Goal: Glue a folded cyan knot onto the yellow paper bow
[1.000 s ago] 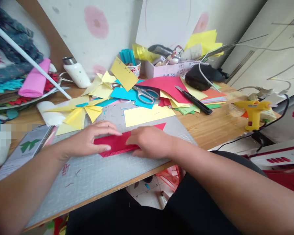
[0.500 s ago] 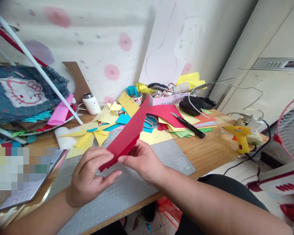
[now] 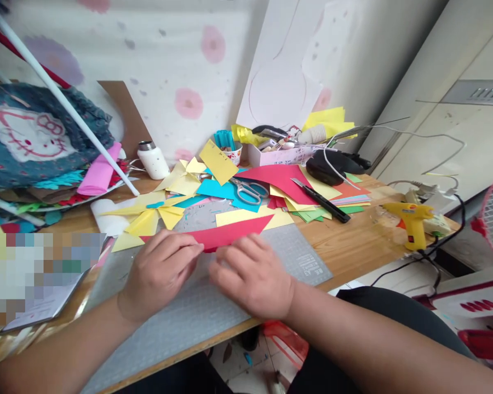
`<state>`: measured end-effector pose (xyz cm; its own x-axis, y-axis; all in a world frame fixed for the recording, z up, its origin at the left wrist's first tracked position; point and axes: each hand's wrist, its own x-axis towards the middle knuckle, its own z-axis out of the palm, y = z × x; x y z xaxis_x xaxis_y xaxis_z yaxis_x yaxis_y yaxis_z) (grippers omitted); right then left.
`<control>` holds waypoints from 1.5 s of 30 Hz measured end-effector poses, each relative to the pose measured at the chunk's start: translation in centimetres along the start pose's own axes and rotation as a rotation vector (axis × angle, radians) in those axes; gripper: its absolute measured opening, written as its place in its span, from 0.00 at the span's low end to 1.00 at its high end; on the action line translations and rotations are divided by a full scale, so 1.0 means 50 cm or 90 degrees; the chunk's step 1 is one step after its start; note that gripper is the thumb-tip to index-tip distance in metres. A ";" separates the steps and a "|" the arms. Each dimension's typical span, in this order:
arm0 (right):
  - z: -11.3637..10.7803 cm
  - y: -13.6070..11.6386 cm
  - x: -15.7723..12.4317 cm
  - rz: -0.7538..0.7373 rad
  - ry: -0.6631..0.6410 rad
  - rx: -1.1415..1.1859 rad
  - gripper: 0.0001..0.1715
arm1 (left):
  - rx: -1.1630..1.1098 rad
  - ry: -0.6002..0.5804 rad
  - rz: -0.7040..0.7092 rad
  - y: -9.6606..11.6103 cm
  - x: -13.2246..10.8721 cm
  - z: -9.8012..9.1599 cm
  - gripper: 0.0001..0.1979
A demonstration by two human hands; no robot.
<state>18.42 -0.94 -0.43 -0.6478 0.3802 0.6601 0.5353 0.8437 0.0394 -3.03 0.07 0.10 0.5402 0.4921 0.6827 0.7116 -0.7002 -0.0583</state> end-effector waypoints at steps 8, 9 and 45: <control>0.028 0.033 -0.021 -0.020 -0.164 -0.039 0.15 | -0.086 -0.286 0.034 0.019 -0.021 0.034 0.13; 0.031 0.034 -0.024 -0.018 -0.176 -0.022 0.15 | -0.089 -0.305 0.032 0.018 -0.023 0.036 0.13; 0.031 0.119 -0.004 0.134 -0.445 0.462 0.12 | -0.430 -0.481 -0.042 -0.056 -0.013 0.055 0.11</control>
<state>20.93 4.59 -1.49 -0.8735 0.4867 0.0085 0.3682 0.6722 -0.6423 -4.14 3.12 -2.16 0.8184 0.5743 0.0173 0.4733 -0.6909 0.5465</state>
